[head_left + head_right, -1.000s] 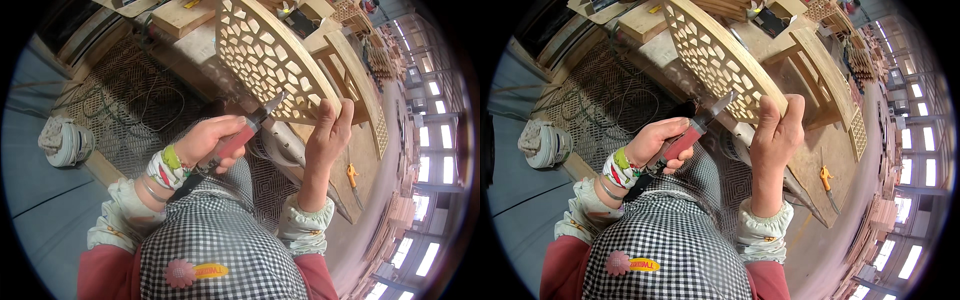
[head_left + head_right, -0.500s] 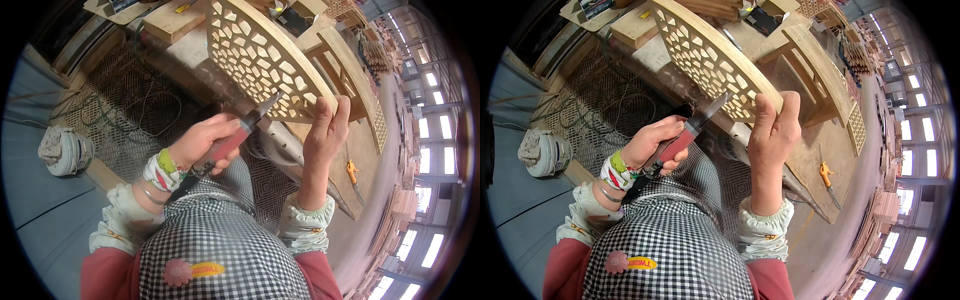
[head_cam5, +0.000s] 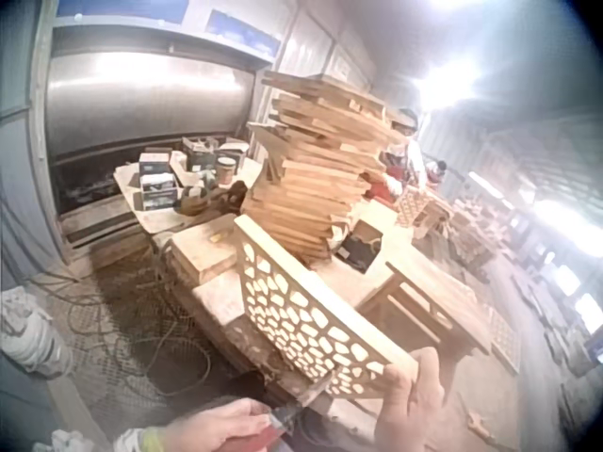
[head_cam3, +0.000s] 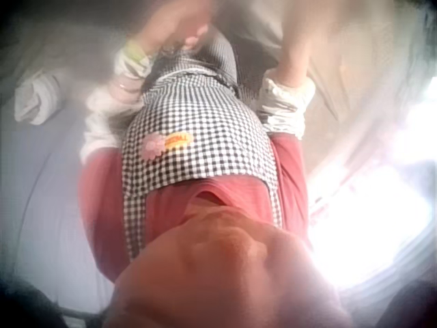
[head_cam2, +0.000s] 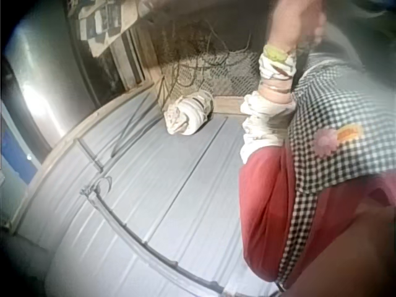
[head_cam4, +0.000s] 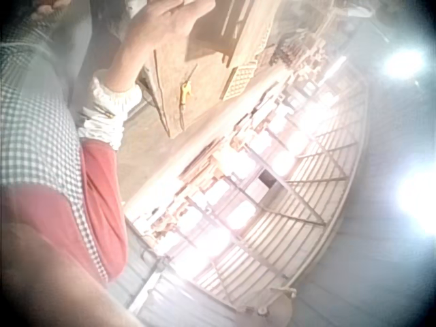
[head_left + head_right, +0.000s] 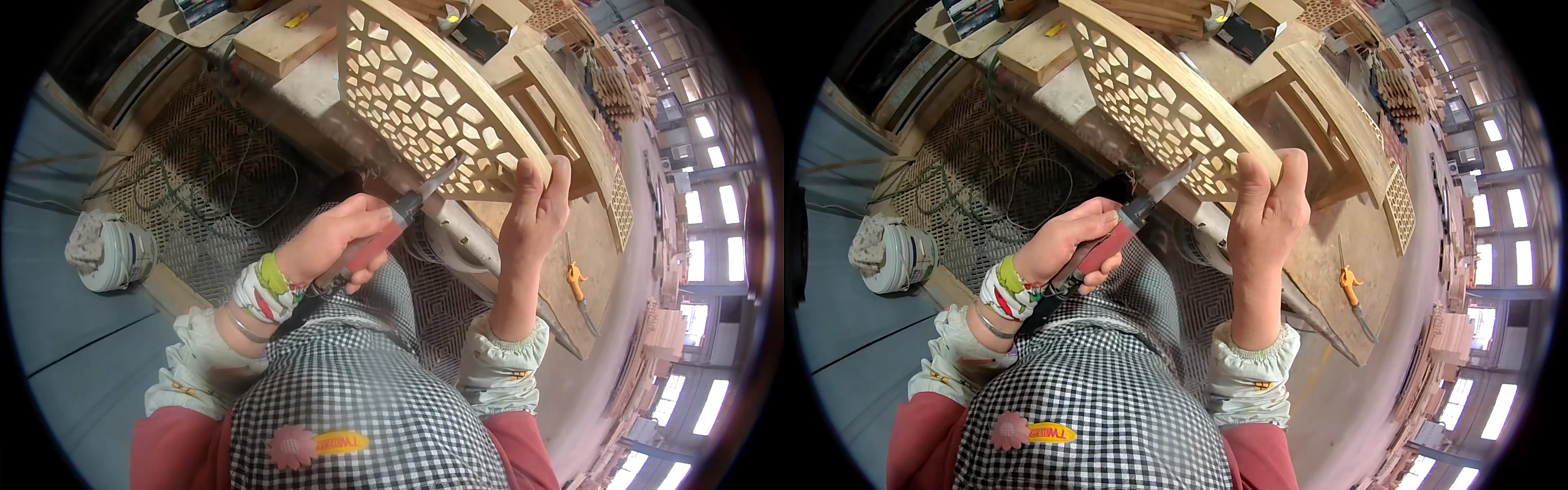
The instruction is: The person uses a small pneumatic tool to sand the edges and interior geometric cutouts of a wooden panel, holding the panel with one hand and guiding the tool with the other.
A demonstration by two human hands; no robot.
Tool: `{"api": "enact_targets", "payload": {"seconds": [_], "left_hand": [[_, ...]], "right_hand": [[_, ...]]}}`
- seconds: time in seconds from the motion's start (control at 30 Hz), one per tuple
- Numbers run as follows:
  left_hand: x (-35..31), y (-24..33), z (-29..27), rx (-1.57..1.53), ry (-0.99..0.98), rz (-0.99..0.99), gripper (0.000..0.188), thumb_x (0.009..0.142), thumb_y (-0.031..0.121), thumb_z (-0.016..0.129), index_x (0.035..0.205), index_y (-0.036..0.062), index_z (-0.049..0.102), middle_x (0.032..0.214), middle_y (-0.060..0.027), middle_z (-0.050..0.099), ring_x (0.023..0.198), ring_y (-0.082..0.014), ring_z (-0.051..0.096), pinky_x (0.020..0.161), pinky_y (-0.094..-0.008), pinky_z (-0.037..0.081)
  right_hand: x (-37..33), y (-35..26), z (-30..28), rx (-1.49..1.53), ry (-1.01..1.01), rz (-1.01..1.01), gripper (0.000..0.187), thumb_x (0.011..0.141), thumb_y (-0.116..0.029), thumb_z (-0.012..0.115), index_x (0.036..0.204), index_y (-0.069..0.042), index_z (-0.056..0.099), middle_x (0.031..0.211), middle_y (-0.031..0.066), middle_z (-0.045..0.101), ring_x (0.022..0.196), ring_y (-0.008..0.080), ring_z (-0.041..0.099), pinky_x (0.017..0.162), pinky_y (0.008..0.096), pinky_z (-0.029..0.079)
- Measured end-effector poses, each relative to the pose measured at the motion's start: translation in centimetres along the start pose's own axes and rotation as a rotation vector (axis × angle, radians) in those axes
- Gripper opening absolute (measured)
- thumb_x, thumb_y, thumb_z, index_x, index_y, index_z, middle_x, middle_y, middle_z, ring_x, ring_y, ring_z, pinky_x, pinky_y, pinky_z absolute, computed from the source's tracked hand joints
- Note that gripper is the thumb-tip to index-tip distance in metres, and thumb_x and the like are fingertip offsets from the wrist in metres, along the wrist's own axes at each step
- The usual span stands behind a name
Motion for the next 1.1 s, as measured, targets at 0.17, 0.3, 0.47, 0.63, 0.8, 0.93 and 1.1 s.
{"api": "enact_targets", "payload": {"seconds": [0.17,0.3,0.47,0.63,0.8,0.93,1.1], "left_hand": [[1.1,1.0,0.6,0.025,0.037,0.037,0.041,0.109,0.032,0.051,0.135,0.0016,0.044,0.077,-0.0063,0.062,0.05,-0.0105,0.055,0.044,-0.0264,0.047],[-0.1,0.0,0.3,0.086,0.024,0.031,0.027,0.109,0.028,0.049,0.119,0.0028,0.051,0.075,-0.0037,0.061,0.048,-0.0088,0.053,0.043,-0.0243,0.046],[-2.9,-1.1,1.0,0.193,0.058,0.038,0.032,0.108,0.033,0.051,0.111,0.0022,0.058,0.07,0.0002,0.056,0.05,-0.0074,0.049,0.043,-0.0234,0.041],[-3.2,0.4,3.2,0.161,-0.029,0.075,0.036,0.112,0.028,0.037,0.13,0.0006,0.053,0.074,-0.0026,0.059,0.049,-0.0079,0.05,0.045,-0.0237,0.045],[-2.5,0.1,4.0,-0.04,-0.041,0.014,0.037,0.113,0.032,0.036,0.127,0.0019,0.052,0.077,-0.0073,0.059,0.05,-0.0109,0.051,0.044,-0.0263,0.045],[-2.0,-0.5,3.9,-0.127,-0.091,0.003,0.035,0.113,0.036,0.034,0.118,0.0051,0.05,0.077,-0.0091,0.059,0.051,-0.0133,0.053,0.044,-0.0283,0.046],[-0.8,-0.8,3.9,-0.173,-0.135,-0.002,0.033,0.114,0.036,0.033,0.116,0.0073,0.049,0.079,-0.0101,0.06,0.052,-0.0137,0.053,0.045,-0.0293,0.048]], "right_hand": [[-0.2,0.8,-0.2,-0.012,-0.006,0.041,0.028,0.107,-0.03,0.061,0.102,-0.003,0.054,0.081,0.0113,0.064,0.074,0.0163,0.06,0.07,0.0302,0.049],[-0.9,2.3,-1.0,0.089,0.038,0.054,0.024,0.108,-0.027,0.06,0.112,-0.003,0.059,0.091,0.0048,0.065,0.084,0.0117,0.057,0.079,0.0271,0.048],[-2.0,3.1,-1.2,0.149,0.114,0.112,0.017,0.108,-0.018,0.06,0.11,-0.001,0.061,0.09,0.0001,0.062,0.083,0.0074,0.053,0.078,0.0231,0.046],[-2.3,1.2,-0.7,0.166,0.072,0.035,0.016,0.107,-0.016,0.061,0.108,-0.001,0.061,0.089,0.0013,0.061,0.081,0.0074,0.052,0.074,0.023,0.045],[-3.1,0.2,-1.0,0.177,0.066,0.018,0.016,0.106,-0.017,0.061,0.108,0.0,0.061,0.086,0.0017,0.057,0.076,0.0096,0.049,0.069,0.0237,0.044],[-3.2,-0.2,-1.3,0.133,0.09,-0.038,0.016,0.106,-0.016,0.061,0.108,0.0,0.061,0.087,0.0033,0.06,0.077,0.01,0.053,0.07,0.0241,0.045],[-3.3,-0.3,-1.4,0.073,0.117,-0.061,0.016,0.107,-0.017,0.059,0.11,-0.001,0.061,0.088,0.0047,0.061,0.078,0.0112,0.056,0.072,0.0257,0.048]]}}
Point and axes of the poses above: each hand's wrist, its own x-axis towards the middle knuckle, its own z-axis out of the palm, y = z × x, the point moved 10 cm from there along x, towards the middle knuckle
